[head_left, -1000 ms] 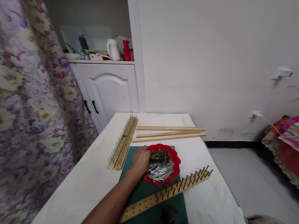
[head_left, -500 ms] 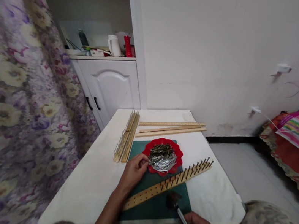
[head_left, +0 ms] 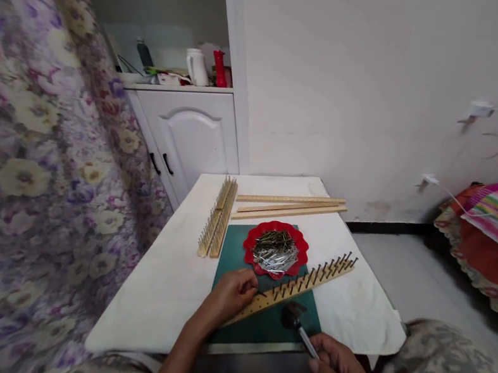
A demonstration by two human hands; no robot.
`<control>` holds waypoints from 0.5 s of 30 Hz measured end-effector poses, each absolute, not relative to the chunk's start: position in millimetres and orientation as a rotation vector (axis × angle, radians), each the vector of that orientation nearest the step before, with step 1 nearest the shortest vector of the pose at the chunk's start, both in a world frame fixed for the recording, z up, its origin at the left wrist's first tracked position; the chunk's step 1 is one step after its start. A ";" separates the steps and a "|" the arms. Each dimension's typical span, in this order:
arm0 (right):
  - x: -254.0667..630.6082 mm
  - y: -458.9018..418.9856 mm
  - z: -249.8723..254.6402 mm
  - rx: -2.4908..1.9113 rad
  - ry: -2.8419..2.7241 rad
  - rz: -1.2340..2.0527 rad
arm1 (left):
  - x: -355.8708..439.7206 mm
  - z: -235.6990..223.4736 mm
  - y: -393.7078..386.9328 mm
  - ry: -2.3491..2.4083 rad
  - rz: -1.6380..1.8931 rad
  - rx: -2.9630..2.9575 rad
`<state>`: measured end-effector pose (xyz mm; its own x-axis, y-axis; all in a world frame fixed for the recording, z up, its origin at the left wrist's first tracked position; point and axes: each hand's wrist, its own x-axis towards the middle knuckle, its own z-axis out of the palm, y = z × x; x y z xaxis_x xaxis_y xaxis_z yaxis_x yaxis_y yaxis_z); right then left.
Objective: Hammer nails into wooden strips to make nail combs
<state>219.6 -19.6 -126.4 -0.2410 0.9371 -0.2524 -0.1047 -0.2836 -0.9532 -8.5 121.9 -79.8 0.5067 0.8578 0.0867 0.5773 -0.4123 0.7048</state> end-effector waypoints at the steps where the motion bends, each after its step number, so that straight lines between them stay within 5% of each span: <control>1: 219.6 -19.6 -126.8 -1.183 -1.125 1.643 | -7.9 -79.6 122.1 1.175 0.587 2.169; 15: 220.3 -19.0 -132.1 -1.201 -1.112 1.643 | 4.7 -83.5 119.0 1.082 0.625 2.284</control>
<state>220.3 -19.0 -132.1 -0.2298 0.9363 -0.2655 -0.1021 -0.2945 -0.9502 4.7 119.0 -83.5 0.5717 0.8008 0.1785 0.5549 -0.5377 0.6349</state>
